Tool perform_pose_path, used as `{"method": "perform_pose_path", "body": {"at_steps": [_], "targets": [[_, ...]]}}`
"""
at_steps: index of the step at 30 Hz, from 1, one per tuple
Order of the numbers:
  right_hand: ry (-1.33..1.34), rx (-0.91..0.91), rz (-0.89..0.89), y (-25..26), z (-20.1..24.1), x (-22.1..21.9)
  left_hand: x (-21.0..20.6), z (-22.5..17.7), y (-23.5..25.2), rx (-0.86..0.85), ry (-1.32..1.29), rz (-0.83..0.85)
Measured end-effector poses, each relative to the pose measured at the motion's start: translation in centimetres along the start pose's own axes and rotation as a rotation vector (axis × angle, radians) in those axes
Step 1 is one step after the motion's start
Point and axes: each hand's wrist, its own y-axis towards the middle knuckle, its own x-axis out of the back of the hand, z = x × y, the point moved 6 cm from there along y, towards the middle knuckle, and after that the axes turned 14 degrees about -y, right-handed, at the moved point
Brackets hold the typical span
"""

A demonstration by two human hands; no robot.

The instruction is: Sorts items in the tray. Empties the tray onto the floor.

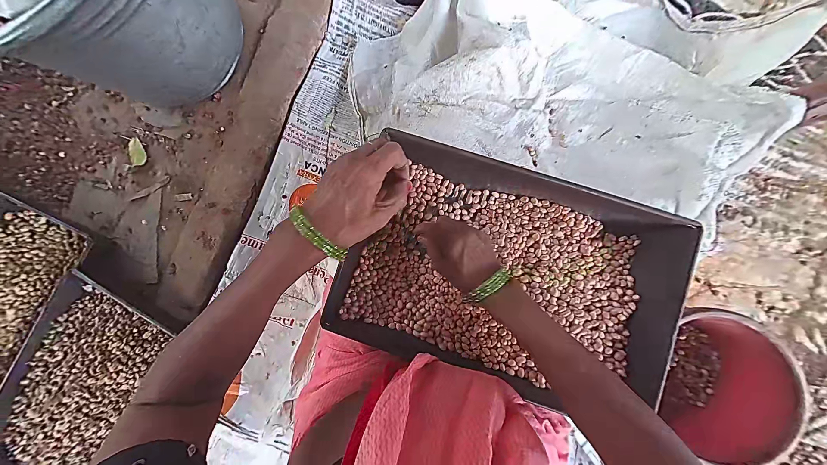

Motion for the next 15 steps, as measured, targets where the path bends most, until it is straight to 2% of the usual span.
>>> {"method": "perform_pose_path", "body": {"at_steps": [2, 4, 7, 9, 12, 15], "targets": [[-0.161, 0.124, -0.063, 0.6, 1.3, -1.3, 1.4, 0.2, -1.6, 0.002, -0.007, -0.035], [-0.256, 0.172, -0.083, 0.9, 2.1, -1.5, 2.4, 0.6, -3.2, 0.029, -0.015, -0.031], [-0.284, 0.156, -0.012, 1.0, 1.9, -1.8, 3.5, 0.6, -5.0, 0.062, 0.022, -0.037], [-0.244, 0.07, 0.07, 1.7, 1.0, -2.0, 3.6, 0.8, -5.5, 0.089, 0.041, -0.042], [0.092, -0.159, 0.163, 2.5, -0.8, -1.0, 2.6, 1.1, -5.4, 0.07, -0.003, -0.025], [0.768, -0.45, 0.179, 0.9, -1.7, 0.2, 0.8, -1.4, -4.7, -0.059, -0.08, 0.012]]}}
